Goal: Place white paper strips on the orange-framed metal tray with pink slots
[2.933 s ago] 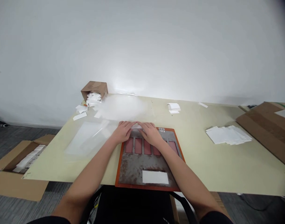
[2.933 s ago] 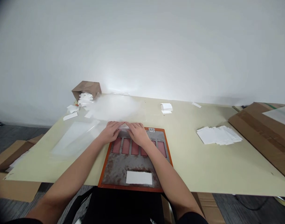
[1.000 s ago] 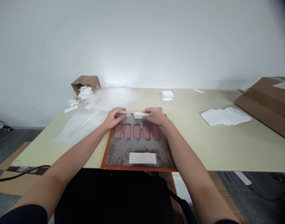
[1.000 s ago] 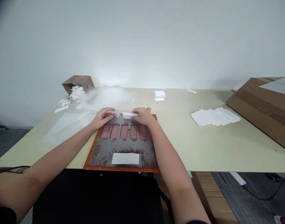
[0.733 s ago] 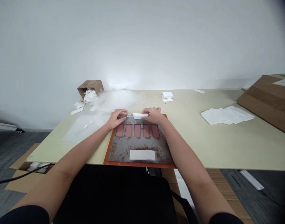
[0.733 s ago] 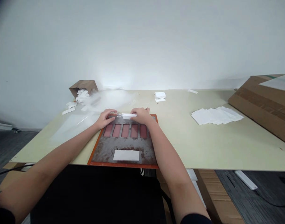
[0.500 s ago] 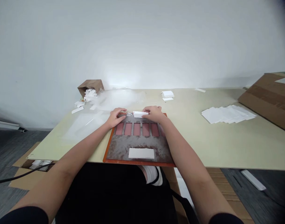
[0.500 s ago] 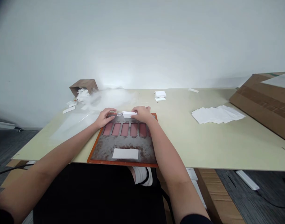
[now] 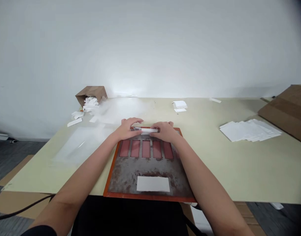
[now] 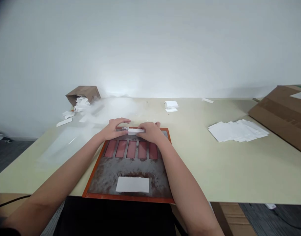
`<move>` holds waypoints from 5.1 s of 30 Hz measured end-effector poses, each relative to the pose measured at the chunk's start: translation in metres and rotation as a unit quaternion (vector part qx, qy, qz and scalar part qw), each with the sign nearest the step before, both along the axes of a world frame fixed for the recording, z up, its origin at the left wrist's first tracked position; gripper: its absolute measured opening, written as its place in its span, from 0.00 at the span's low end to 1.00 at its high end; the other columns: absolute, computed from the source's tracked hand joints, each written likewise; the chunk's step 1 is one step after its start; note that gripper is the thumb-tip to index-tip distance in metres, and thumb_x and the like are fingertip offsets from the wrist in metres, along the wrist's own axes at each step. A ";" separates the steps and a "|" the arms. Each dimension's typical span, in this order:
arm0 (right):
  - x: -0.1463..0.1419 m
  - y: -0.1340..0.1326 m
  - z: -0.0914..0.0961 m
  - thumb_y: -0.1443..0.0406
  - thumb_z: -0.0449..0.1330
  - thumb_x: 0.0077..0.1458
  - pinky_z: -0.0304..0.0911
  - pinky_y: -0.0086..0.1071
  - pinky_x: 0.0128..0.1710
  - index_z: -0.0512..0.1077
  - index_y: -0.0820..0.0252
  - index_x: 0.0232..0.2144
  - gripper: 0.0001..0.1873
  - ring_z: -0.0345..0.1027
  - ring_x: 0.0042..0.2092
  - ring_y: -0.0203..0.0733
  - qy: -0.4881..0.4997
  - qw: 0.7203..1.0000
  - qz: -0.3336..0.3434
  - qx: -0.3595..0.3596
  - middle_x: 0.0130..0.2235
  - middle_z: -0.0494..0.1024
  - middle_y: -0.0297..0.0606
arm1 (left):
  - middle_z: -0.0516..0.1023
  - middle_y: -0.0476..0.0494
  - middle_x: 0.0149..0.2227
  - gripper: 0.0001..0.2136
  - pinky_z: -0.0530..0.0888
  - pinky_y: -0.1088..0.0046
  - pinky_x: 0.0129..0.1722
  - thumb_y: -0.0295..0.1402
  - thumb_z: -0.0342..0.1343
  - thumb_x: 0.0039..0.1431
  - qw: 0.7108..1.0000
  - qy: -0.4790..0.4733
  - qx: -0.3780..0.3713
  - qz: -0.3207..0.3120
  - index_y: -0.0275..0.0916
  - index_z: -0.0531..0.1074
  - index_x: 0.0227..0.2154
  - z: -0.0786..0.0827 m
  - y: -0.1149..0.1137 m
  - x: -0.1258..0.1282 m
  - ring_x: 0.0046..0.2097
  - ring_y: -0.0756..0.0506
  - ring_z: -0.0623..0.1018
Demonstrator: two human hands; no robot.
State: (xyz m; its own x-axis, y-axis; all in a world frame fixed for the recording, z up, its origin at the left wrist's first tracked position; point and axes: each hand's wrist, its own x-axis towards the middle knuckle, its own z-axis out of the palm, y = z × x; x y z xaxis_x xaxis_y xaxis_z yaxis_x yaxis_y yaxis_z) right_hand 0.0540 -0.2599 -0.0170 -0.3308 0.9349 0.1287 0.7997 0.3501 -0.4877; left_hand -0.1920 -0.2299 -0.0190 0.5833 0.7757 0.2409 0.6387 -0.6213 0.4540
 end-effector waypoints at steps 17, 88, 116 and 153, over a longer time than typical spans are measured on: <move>0.009 0.001 -0.003 0.57 0.65 0.54 0.49 0.42 0.48 0.79 0.52 0.35 0.07 0.71 0.42 0.45 0.036 0.999 -0.007 0.005 0.38 0.80 0.32 | 0.77 0.42 0.54 0.18 0.58 0.58 0.52 0.43 0.46 0.69 0.997 0.059 0.043 0.037 0.44 0.69 0.55 -0.012 -0.034 0.003 0.53 0.38 0.75; -0.032 -0.009 -0.009 0.53 0.65 0.49 0.63 0.34 0.36 0.71 0.58 0.35 0.17 0.71 0.37 0.41 0.406 0.906 -0.072 -0.091 0.35 0.79 0.39 | 0.78 0.39 0.53 0.18 0.48 0.50 0.59 0.50 0.50 0.66 0.971 -0.023 0.185 0.147 0.45 0.73 0.50 -0.013 -0.033 -0.005 0.58 0.35 0.71; -0.100 -0.041 -0.017 0.55 0.64 0.48 0.45 0.28 0.17 0.75 0.58 0.34 0.14 0.52 0.19 0.29 0.385 0.883 -0.045 -0.265 0.30 0.75 0.35 | 0.79 0.43 0.37 0.15 0.78 0.69 0.43 0.41 0.50 0.63 0.875 -0.439 -0.160 0.124 0.37 0.75 0.30 -0.027 -0.015 -0.007 0.39 0.47 0.79; -0.103 -0.041 -0.016 0.57 0.63 0.50 0.50 0.27 0.17 0.77 0.60 0.37 0.14 0.56 0.21 0.30 0.332 0.903 -0.068 -0.266 0.31 0.76 0.36 | 0.80 0.45 0.37 0.14 0.76 0.74 0.41 0.38 0.48 0.65 0.870 -0.434 -0.181 0.150 0.36 0.74 0.30 -0.029 -0.013 -0.006 0.36 0.49 0.80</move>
